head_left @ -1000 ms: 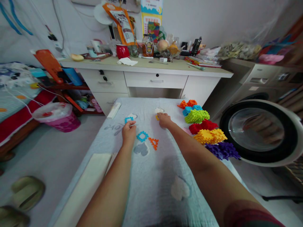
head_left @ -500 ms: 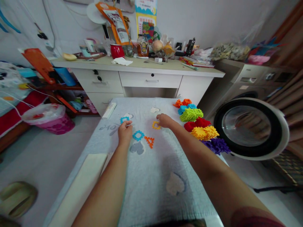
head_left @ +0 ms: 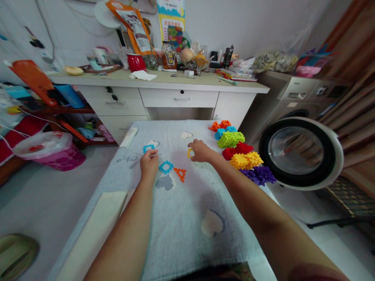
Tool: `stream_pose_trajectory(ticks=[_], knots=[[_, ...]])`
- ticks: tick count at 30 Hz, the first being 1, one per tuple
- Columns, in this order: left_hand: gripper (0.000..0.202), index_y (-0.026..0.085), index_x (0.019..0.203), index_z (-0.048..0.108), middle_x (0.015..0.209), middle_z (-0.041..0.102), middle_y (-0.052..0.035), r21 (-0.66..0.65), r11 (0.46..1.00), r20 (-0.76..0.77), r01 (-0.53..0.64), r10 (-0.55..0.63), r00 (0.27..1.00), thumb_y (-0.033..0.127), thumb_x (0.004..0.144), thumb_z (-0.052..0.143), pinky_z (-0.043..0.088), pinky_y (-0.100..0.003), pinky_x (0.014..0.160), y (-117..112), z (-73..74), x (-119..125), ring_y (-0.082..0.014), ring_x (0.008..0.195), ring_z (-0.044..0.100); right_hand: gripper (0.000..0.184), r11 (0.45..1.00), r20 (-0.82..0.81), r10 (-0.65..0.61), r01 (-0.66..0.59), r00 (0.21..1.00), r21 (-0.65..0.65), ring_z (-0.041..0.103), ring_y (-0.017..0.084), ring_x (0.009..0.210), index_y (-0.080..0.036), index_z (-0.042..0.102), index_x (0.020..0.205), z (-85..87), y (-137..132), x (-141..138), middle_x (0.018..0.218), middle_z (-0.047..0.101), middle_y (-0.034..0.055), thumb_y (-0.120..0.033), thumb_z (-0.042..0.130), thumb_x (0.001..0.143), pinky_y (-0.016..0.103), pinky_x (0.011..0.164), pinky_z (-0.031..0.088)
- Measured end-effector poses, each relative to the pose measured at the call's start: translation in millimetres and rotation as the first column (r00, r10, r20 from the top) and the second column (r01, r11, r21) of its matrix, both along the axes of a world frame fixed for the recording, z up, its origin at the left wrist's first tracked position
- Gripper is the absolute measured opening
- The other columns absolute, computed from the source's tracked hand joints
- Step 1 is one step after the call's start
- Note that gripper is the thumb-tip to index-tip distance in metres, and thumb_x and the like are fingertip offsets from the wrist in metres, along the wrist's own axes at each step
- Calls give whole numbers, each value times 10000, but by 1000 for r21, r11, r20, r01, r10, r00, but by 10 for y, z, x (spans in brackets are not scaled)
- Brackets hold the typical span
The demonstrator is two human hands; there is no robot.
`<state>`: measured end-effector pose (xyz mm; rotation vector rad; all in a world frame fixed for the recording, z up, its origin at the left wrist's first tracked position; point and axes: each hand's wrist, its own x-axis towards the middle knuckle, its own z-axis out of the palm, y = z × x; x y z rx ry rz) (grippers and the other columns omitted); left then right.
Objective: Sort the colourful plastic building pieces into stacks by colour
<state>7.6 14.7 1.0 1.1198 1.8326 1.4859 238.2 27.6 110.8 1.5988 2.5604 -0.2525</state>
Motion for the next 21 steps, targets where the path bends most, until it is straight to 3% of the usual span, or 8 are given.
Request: stream_pose_trajectory(ticks=[5, 8, 13, 21], knots=[[324, 192, 944, 716, 931, 713, -32, 12, 1000, -34, -5, 5, 999, 223, 655, 572, 488, -286, 747, 1, 12, 2, -164, 752, 620, 563, 995, -63, 89, -87, 994, 39, 563, 280, 1158, -142, 604, 1322, 475, -225, 657, 1268, 578, 158, -207, 694, 770, 361, 1015, 441], [324, 194, 944, 713, 923, 712, -28, 13, 1000, -35, -2, 3, 999, 226, 653, 575, 494, -291, 758, 0, 9, 2, -167, 750, 624, 525, 997, -48, 70, -68, 996, 35, 575, 285, 1143, -163, 635, 1284, 645, -335, 1184, 1233, 612, 138, -202, 694, 764, 388, 1024, 441], [318, 198, 936, 713, 915, 708, -28, 19, 1000, -49, 4, -3, 999, 229, 654, 570, 494, -300, 769, 2, -8, 1, -173, 751, 623, 489, 999, 1, 36, -36, 999, 23, 589, 278, 1149, -245, 670, 1249, 642, -409, 1804, 1224, 656, 95, -228, 707, 762, 419, 1028, 434], [337, 199, 969, 719, 903, 713, -28, 18, 1000, -64, 3, -2, 998, 237, 668, 572, 476, -281, 705, 24, -72, -23, -163, 715, 612, 564, 999, 93, -22, 24, 995, -22, 568, 325, 1188, -253, 654, 1300, 548, -438, 1907, 1282, 649, 113, -222, 736, 743, 453, 979, 444]])
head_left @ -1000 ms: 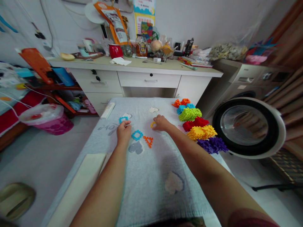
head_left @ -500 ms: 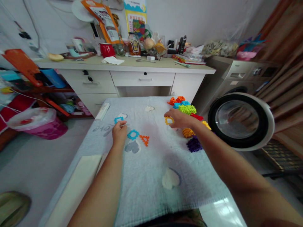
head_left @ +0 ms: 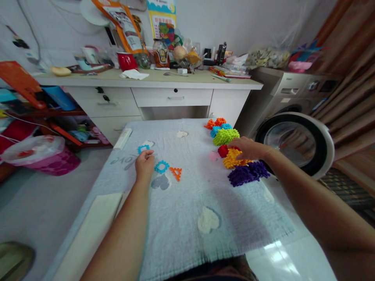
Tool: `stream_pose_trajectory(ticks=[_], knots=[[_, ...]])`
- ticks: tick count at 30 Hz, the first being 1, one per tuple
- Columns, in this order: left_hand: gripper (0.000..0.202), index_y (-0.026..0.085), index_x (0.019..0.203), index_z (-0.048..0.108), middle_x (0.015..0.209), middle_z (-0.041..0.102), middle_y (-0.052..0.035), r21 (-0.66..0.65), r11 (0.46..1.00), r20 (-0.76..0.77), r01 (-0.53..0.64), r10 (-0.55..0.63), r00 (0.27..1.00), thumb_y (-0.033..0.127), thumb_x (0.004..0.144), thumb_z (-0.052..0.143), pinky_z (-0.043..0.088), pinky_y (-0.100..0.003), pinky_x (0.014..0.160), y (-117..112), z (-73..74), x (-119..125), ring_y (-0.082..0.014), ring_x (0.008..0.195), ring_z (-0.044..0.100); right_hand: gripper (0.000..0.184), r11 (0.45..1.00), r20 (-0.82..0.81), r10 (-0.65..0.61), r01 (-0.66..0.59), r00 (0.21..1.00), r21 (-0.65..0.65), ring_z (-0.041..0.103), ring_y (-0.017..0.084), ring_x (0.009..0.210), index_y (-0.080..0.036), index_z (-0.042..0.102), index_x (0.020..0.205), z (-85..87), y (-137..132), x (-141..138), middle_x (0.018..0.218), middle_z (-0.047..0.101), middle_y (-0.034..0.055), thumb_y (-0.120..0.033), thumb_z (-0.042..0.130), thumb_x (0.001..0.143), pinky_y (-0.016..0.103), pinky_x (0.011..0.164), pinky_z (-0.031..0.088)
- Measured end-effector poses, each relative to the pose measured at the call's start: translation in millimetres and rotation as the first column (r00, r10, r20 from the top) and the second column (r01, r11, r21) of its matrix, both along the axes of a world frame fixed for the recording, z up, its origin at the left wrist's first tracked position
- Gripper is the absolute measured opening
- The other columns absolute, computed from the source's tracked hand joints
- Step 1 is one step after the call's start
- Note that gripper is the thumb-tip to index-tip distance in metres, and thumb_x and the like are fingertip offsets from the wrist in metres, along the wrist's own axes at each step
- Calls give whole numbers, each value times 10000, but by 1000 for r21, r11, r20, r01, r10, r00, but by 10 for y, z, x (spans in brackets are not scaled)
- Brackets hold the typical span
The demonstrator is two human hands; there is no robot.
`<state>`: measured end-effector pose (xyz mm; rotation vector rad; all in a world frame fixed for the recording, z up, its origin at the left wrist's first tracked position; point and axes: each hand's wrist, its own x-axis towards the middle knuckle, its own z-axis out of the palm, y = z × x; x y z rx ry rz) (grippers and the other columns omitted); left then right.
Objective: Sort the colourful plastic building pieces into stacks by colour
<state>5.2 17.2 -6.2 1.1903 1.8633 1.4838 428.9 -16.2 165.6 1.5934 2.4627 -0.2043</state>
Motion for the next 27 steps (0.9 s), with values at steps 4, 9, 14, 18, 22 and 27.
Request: stream_pose_trajectory(ticks=[4, 9, 14, 18, 22, 27], knots=[[346, 197, 980, 720, 910, 715, -31, -7, 1000, -19, 3, -3, 1000, 244, 669, 575, 480, -281, 713, 3, -4, -8, -160, 706, 606, 493, 1000, 61, 2, -2, 998, 6, 569, 328, 1159, -266, 688, 1229, -38, -5, -11, 1232, 661, 106, -213, 735, 741, 447, 941, 447], [336, 198, 958, 718, 928, 718, -36, 0, 1000, -21, 3, -3, 1000, 241, 655, 579, 476, -288, 729, 8, -9, -12, -170, 745, 620, 472, 1000, 78, 3, -5, 997, 20, 563, 318, 1133, -288, 702, 1196, -74, -19, -23, 1196, 661, 99, -203, 740, 734, 432, 921, 445], [349, 188, 960, 719, 863, 702, -18, -3, 1000, -2, 0, 0, 1000, 234, 645, 575, 458, -269, 674, -21, 37, 14, -152, 687, 591, 528, 999, 76, 8, -10, 997, 31, 553, 316, 1161, -291, 654, 1294, 24, -35, 16, 1254, 642, 99, -239, 722, 772, 465, 972, 437], [332, 183, 945, 718, 816, 685, -9, -2, 1000, 37, 2, -2, 999, 220, 648, 574, 435, -261, 622, -50, 91, 44, -139, 625, 556, 444, 982, -75, 14, 0, 997, 189, 569, 324, 1171, -247, 658, 1280, 182, -106, -88, 1259, 638, 124, -266, 678, 837, 499, 1022, 435], [308, 187, 916, 719, 824, 677, -9, 28, 999, 74, -17, 15, 997, 201, 637, 588, 436, -261, 641, -38, 90, 42, -133, 635, 553, 372, 961, -281, 134, -55, 950, 272, 592, 285, 1179, -194, 648, 1249, 132, -243, -562, 1244, 651, 126, -239, 648, 880, 461, 1063, 437], [318, 186, 905, 710, 864, 673, -16, 71, 996, 199, -56, 41, 979, 187, 613, 586, 446, -247, 653, 9, 42, 10, -128, 692, 570, 357, 989, -419, 146, -116, 896, 96, 623, 240, 1103, -144, 646, 1234, -405, -403, -1425, 1190, 672, 136, -206, 652, 883, 387, 999, 469]])
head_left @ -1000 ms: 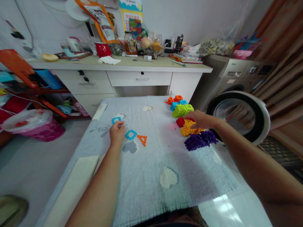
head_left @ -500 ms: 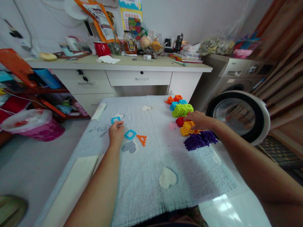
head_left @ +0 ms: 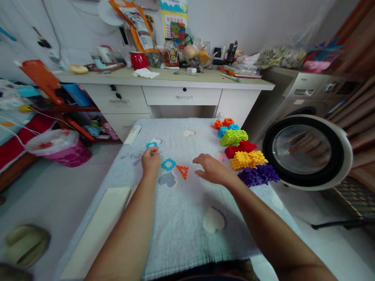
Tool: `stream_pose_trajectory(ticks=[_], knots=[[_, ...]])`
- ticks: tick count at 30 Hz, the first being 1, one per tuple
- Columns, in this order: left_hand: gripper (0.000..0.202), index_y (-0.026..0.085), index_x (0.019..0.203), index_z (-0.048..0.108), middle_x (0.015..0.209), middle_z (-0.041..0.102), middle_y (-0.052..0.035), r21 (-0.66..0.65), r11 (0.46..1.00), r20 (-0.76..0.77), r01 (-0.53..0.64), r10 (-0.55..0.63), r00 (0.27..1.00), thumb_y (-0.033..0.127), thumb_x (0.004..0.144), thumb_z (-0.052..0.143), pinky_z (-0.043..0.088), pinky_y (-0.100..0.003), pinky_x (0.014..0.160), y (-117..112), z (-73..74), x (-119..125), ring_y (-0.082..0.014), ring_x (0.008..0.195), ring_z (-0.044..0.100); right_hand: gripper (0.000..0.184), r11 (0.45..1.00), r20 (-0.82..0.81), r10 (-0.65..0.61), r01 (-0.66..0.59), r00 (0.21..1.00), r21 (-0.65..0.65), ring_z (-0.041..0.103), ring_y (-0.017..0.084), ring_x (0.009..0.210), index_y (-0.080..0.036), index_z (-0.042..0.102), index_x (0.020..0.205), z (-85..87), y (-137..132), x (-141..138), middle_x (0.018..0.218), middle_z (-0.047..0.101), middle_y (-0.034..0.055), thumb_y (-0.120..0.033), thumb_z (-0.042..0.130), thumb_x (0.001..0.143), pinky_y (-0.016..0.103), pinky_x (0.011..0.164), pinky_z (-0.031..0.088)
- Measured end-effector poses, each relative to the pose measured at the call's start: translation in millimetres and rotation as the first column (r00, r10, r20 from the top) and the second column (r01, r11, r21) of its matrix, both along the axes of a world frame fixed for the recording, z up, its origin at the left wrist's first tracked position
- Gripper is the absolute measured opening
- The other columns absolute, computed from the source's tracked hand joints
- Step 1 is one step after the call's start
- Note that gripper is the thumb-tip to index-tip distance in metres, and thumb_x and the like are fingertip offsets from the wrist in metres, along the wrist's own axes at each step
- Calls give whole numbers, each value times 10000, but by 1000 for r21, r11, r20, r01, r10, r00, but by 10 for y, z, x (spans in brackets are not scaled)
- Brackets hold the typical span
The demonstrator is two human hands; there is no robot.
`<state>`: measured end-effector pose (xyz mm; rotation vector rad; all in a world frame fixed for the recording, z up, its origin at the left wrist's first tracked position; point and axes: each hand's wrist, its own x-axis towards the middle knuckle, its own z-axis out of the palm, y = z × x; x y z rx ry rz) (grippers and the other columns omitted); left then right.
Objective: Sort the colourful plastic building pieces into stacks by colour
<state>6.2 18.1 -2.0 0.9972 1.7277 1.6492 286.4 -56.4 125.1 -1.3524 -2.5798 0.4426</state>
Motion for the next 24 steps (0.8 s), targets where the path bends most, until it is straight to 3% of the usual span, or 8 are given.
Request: stream_pose_trajectory(ticks=[4, 7, 11, 14, 19, 21, 24], knots=[[322, 178, 905, 699, 831, 658, -13, 19, 1000, 60, -15, 14, 998, 201, 605, 585, 442, -235, 630, 27, -33, -20, -123, 688, 567, 404, 996, 19, -76, 77, 997, -49, 606, 248, 1067, -125, 649, 1224, -465, -47, -502, 1145, 649, 150, -361, 660, 896, 365, 941, 466], [332, 178, 919, 698, 835, 660, -14, 17, 1000, 57, -5, 4, 998, 209, 608, 584, 447, -236, 634, 28, -45, -29, -124, 697, 572, 496, 987, 30, -158, 158, 987, 4, 576, 269, 1069, -141, 643, 1226, -666, -48, -669, 1166, 613, 155, -477, 678, 862, 377, 927, 462], [334, 176, 926, 700, 866, 671, -20, 7, 1000, 49, 2, -3, 999, 217, 614, 589, 452, -243, 646, 26, -62, -37, -128, 709, 578, 305, 987, 56, -156, 154, 986, 48, 566, 258, 1026, -155, 681, 1113, -775, -38, -695, 1090, 610, 135, -349, 620, 885, 374, 928, 456], [341, 181, 937, 704, 895, 680, -24, 0, 1000, 30, 10, -10, 999, 218, 615, 598, 458, -251, 661, 35, -78, -40, -132, 720, 582, 244, 986, 4, -161, 161, 987, 45, 563, 241, 1018, -149, 688, 1060, -815, -28, -660, 1063, 601, 123, -230, 607, 845, 354, 934, 462], [334, 192, 935, 711, 917, 696, -29, -35, 999, -11, 0, -1, 1000, 216, 624, 592, 464, -268, 690, 34, -59, -24, -146, 746, 598, 372, 978, -208, -211, 207, 955, -41, 583, 182, 1036, -157, 667, 1150, -786, 17, -565, 1164, 557, 107, -90, 592, 792, 304, 982, 467], [322, 194, 931, 713, 907, 698, -26, -45, 999, -32, -1, -1, 1000, 221, 634, 593, 467, -279, 704, 22, -36, -12, -148, 734, 599, 434, 973, -254, -230, 223, 940, -55, 599, 165, 1010, -174, 658, 1195, -677, 54, -495, 1208, 537, 103, -53, 585, 784, 299, 975, 477], [321, 195, 942, 719, 899, 700, -23, -48, 999, -61, 5, -8, 998, 229, 646, 597, 472, -290, 724, 4, -10, 1, -149, 723, 600, 490, 978, -244, -203, 209, 948, -5, 614, 160, 977, -190, 661, 1234, -372, 147, -330, 1208, 551, 102, -21, 571, 782, 300, 947, 489]])
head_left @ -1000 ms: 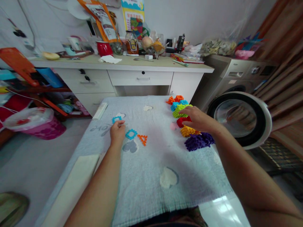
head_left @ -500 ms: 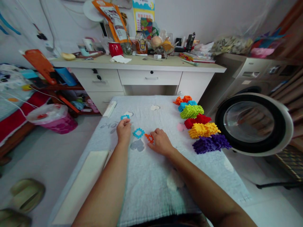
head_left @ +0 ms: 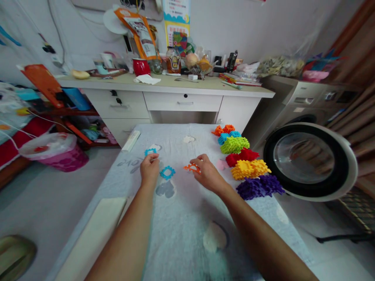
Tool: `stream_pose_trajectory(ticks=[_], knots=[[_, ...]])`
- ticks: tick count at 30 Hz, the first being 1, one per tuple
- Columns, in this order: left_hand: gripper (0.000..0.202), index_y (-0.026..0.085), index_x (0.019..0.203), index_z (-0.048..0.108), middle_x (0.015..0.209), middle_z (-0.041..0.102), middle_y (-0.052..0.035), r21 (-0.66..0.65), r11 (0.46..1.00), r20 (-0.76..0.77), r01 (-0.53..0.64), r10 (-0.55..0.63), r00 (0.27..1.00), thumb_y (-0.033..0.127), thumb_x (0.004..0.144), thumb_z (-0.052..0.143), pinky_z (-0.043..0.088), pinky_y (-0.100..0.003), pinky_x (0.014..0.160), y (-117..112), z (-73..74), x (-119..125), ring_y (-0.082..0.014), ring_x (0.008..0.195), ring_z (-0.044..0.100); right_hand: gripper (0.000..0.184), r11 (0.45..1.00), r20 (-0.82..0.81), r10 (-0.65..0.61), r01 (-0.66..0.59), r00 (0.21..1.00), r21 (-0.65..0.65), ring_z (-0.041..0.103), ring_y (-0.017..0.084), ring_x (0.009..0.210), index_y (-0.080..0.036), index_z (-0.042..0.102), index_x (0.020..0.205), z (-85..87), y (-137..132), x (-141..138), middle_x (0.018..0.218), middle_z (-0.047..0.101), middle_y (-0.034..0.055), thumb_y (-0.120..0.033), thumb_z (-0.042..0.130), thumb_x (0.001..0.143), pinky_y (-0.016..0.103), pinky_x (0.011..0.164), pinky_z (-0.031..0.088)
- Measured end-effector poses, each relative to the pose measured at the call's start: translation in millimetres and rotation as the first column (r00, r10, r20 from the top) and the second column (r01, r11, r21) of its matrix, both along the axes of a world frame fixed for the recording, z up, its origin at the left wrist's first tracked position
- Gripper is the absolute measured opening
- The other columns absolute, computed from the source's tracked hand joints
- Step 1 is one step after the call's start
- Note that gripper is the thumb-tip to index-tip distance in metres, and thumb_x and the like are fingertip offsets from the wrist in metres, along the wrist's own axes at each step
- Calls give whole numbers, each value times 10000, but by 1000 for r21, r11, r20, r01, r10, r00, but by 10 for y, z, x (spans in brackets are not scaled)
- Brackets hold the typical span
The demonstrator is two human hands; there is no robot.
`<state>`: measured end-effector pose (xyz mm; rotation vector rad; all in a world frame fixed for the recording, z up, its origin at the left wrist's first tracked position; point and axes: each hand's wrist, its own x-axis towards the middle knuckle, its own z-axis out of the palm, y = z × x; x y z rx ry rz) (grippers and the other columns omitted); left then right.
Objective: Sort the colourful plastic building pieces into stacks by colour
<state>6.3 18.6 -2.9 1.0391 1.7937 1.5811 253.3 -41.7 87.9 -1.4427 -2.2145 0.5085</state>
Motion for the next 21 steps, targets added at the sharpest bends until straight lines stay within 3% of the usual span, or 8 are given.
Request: stream_pose_trajectory(ticks=[5, 7, 9, 14, 21], knots=[[327, 192, 960, 721, 902, 702, -24, -3, 1000, -8, 5, -5, 1000, 257, 662, 603, 472, -286, 711, -2, -20, -9, -142, 694, 582, 420, 993, 158, 38, -55, 987, 107, 634, 176, 901, -205, 675, 1254, 661, 353, 428, 1064, 663, 82, -125, 611, 846, 305, 894, 494], [340, 193, 972, 724, 904, 703, -26, -3, 1000, -8, 5, -5, 1000, 263, 662, 604, 468, -282, 689, 3, -38, -15, -140, 676, 572, 410, 991, 211, -14, -14, 977, 133, 637, 160, 858, -206, 669, 1252, 861, 582, 633, 1091, 695, 75, -145, 625, 848, 288, 862, 498], [343, 194, 970, 726, 899, 703, -29, 2, 1000, 0, 3, -3, 1000, 258, 655, 606, 461, -278, 669, 5, -47, -16, -142, 677, 572, 426, 983, 253, -140, 105, 957, 149, 642, 152, 829, -197, 651, 1257, 985, 854, 847, 1068, 716, 61, -168, 659, 832, 279, 839, 499], [326, 197, 941, 726, 865, 699, -21, 11, 1000, 15, 2, -3, 1000, 235, 641, 604, 442, -267, 635, -16, 1, 15, -143, 663, 566, 252, 897, 342, -441, 402, 830, 183, 665, 179, 832, -142, 707, 1060, 974, 1584, 1365, 973, 738, 93, -201, 692, 815, 267, 751, 496], [293, 203, 921, 725, 795, 688, -9, -14, 1000, -65, -1, 0, 998, 223, 661, 594, 443, -277, 639, -62, 61, 40, -160, 660, 579, 189, 812, 357, -563, 578, 745, 75, 708, 190, 743, -92, 746, 987, 652, 2210, 1777, 802, 743, 107, -171, 689, 825, 267, 726, 525]])
